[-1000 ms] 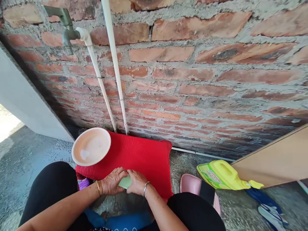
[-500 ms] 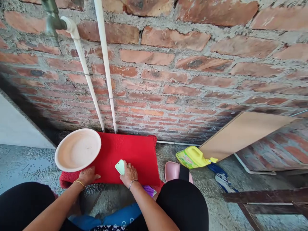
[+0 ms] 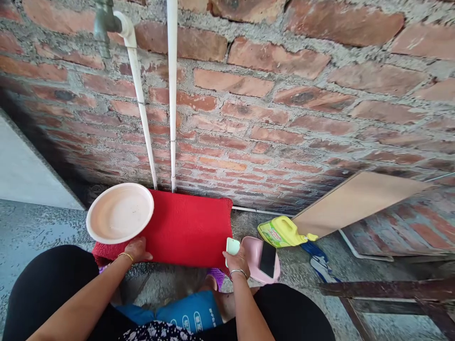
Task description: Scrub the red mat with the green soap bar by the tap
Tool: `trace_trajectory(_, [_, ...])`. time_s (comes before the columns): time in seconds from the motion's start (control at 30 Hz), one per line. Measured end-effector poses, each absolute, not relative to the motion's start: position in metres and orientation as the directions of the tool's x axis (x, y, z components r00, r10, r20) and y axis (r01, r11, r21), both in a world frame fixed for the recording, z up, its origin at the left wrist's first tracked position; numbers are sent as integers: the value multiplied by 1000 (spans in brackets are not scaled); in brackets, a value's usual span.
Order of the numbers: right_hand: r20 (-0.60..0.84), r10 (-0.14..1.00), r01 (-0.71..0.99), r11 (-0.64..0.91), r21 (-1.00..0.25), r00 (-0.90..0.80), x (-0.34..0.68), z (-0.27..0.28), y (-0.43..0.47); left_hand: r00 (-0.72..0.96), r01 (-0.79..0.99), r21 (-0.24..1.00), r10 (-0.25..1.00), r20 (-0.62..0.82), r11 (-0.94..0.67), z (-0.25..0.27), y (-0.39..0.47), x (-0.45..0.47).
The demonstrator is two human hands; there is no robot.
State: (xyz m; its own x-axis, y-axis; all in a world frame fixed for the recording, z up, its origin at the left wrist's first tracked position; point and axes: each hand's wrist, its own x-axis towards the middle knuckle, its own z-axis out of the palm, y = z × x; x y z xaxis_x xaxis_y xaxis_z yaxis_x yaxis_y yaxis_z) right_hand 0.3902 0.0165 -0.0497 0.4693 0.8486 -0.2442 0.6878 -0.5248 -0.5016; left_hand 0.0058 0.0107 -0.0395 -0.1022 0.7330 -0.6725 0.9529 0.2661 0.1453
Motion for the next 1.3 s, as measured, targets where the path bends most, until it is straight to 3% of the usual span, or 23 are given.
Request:
trace_trajectory(0.1, [-296, 868, 768, -493, -410, 399, 358, -43, 9, -106, 954, 139, 729, -676, 267, -41, 13, 6])
trace_trajectory(0.23, [-395, 916, 913, -216, -347, 67, 295, -39, -3, -117, 949, 133, 714, -690, 284, -42, 14, 6])
trace_trajectory(0.3, [-439, 898, 940, -144, -310, -7, 284, -38, -7, -126, 946, 132, 714, -689, 295, -41, 13, 6])
trace_trajectory(0.37, [-455, 889, 947, -183, -266, 44, 295, -34, -9, -129, 945, 136, 720, -682, 298, -41, 13, 7])
trace_trajectory(0.57, [-441, 761, 791, -590, -163, 476, 389, -18, -4, -124, 949, 134, 728, -674, 285, -45, 14, 7])
trace_trajectory(0.63, [-402, 732, 742, -650, -166, 551, 395, -18, 1, -135, 945, 133, 726, -674, 299, -47, 15, 8])
trace_trajectory(0.7, [-362, 785, 783, -591, -196, 502, 380, -22, 9, -145, 939, 136, 723, -676, 316, -48, 16, 8])
trace_trajectory(0.8, [-345, 901, 907, -353, -230, 263, 336, -34, 23, -149, 932, 146, 717, -681, 332, -47, 17, 10])
trace_trajectory(0.9, [-366, 921, 938, -237, -253, 134, 297, -46, 37, -170, 926, 137, 712, -681, 352, -46, 17, 11])
trace_trajectory(1.17, [-377, 916, 932, -246, -267, 134, 302, -44, 60, -186, 920, 135, 713, -676, 368, -50, 17, 11])
trace_trajectory(1.3, [-347, 860, 860, -461, -218, 374, 352, -35, 60, -203, 912, 129, 702, -682, 389, -50, 19, 13])
